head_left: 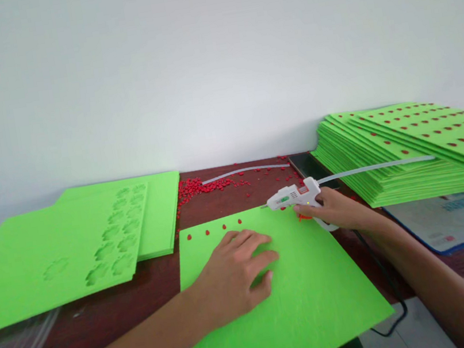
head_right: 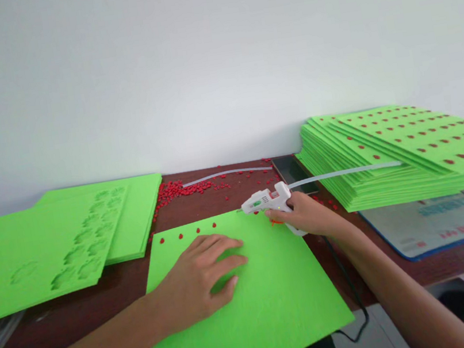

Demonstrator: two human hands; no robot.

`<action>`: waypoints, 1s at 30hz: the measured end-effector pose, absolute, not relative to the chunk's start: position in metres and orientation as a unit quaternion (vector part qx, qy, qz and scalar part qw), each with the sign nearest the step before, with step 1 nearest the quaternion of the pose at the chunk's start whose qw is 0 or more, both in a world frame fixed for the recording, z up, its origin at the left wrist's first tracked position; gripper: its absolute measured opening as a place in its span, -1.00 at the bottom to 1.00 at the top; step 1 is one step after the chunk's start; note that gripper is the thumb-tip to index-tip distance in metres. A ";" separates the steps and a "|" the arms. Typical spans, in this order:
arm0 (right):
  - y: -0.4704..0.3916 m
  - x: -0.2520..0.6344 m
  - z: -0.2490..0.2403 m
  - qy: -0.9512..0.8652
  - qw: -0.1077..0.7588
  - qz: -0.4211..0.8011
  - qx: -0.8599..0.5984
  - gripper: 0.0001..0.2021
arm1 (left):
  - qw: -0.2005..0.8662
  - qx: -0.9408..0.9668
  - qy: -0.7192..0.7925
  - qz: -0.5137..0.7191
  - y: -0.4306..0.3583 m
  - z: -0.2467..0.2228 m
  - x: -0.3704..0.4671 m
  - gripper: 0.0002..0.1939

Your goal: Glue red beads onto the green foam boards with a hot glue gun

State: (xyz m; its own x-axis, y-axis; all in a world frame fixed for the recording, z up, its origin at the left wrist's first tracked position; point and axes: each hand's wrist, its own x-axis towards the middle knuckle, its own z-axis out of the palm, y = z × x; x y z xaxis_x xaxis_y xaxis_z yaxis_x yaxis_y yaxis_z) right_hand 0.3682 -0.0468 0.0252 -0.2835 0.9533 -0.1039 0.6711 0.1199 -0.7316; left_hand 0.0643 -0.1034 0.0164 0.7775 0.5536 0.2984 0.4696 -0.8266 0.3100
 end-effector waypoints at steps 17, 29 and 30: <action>-0.047 0.377 0.032 -0.699 0.123 0.368 -0.601 -0.51 | 0.104 0.931 0.290 0.195 -0.105 0.017 0.064 -0.80; -0.046 0.376 0.035 -0.740 0.122 0.328 -0.574 -0.56 | 0.102 0.930 0.291 0.201 -0.105 0.017 0.064 -0.79; -0.046 0.376 0.035 -0.744 0.126 0.328 -0.569 -0.56 | 0.102 0.930 0.291 0.202 -0.105 0.017 0.064 -0.79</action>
State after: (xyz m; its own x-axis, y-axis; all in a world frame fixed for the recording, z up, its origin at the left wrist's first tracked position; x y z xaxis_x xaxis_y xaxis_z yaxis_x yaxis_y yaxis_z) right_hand 0.3761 -0.0461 0.0348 -0.3211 0.9288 -0.1850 0.7628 0.1379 -0.6317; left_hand 0.0637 -0.1046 0.0172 0.7492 0.5824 0.3154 0.5001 -0.8097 0.3070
